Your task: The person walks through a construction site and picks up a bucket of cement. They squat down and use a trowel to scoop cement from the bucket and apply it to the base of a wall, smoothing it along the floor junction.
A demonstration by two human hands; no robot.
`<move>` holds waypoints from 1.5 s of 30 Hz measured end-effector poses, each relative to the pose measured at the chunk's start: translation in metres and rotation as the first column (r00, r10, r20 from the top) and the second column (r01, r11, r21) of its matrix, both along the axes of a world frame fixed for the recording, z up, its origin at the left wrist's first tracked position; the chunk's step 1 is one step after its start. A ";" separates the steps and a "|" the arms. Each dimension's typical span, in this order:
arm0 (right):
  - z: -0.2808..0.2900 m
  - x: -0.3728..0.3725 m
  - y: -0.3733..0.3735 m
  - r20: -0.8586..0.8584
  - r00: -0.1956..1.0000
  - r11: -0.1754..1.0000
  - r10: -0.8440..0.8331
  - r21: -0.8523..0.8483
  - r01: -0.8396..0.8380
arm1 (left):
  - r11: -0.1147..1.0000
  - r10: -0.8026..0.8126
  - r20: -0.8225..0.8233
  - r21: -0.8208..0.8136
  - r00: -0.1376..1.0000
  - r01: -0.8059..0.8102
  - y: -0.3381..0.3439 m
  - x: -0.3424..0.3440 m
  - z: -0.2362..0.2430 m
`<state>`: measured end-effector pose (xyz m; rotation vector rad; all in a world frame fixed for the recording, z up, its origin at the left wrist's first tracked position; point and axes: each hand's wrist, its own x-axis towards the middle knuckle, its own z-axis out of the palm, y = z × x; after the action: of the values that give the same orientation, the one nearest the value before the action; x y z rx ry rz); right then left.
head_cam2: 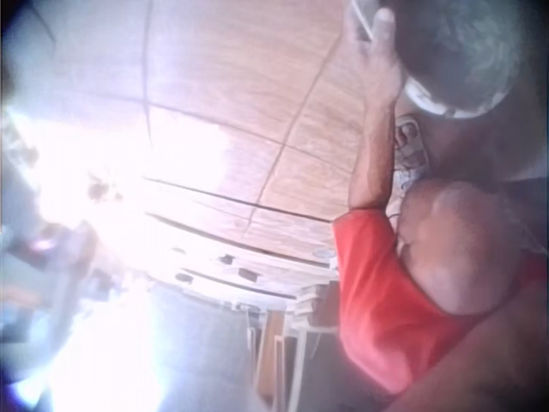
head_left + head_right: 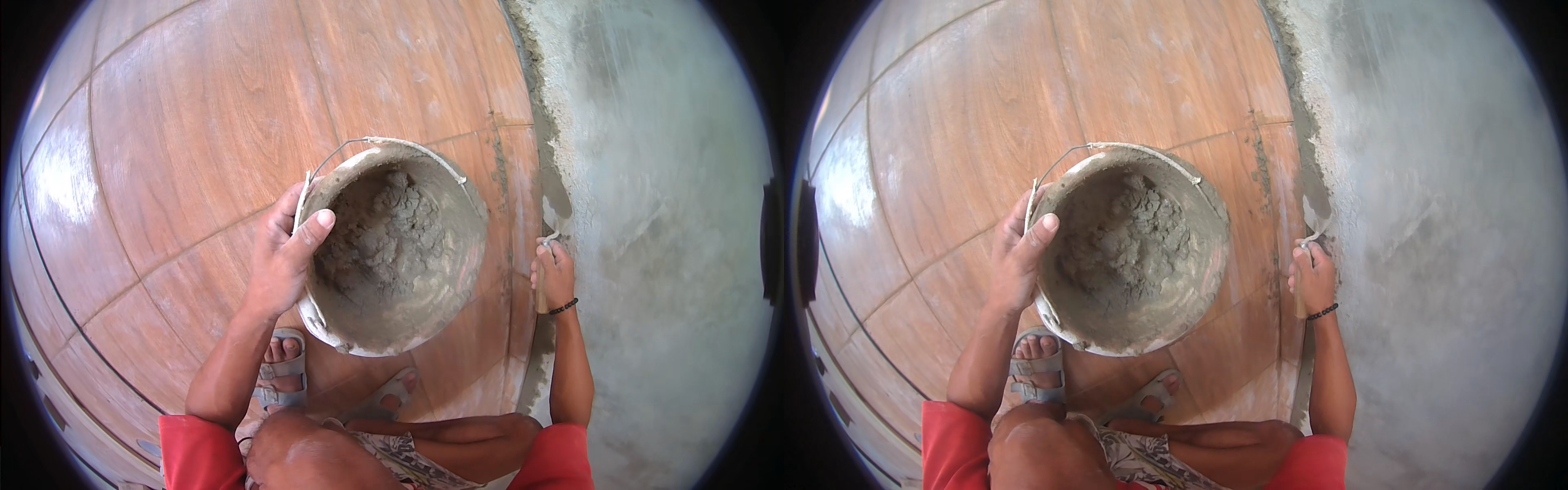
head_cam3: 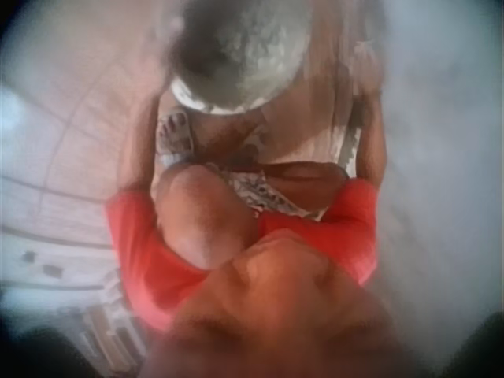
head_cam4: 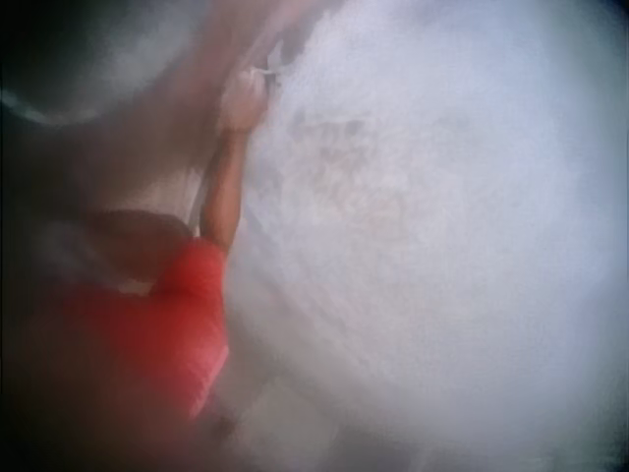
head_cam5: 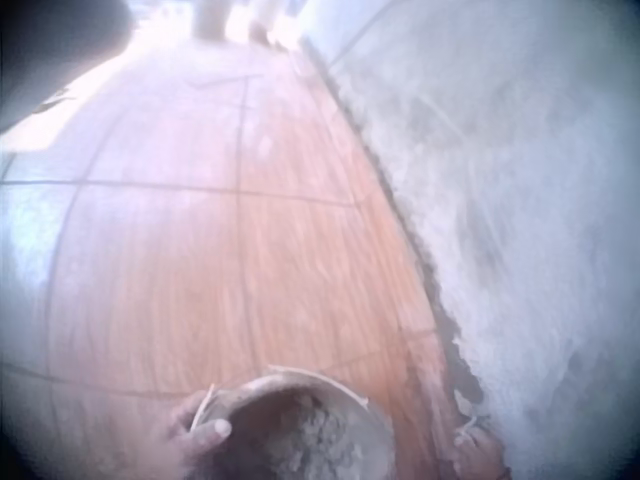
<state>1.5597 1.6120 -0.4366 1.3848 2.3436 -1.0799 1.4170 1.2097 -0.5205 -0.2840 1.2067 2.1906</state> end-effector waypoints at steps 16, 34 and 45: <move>0.060 0.027 -0.007 0.213 0.972 0.975 0.098 0.177 -0.137 | 0.998 0.041 -0.014 0.043 0.999 -0.040 -0.002 0.003 -0.003; 0.079 -0.081 -0.012 0.177 0.976 0.983 0.127 0.110 -0.148 | 0.999 0.022 0.008 0.043 1.000 -0.022 -0.003 0.001 0.002; 0.054 -0.073 0.009 0.205 0.978 0.989 0.047 0.131 -0.075 | 0.997 0.000 0.018 0.075 1.000 -0.002 -0.003 0.000 0.000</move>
<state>1.4868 1.6208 -0.3827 1.3860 2.3319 -0.7346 1.4174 1.2069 -0.5202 -0.2732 1.1121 2.2236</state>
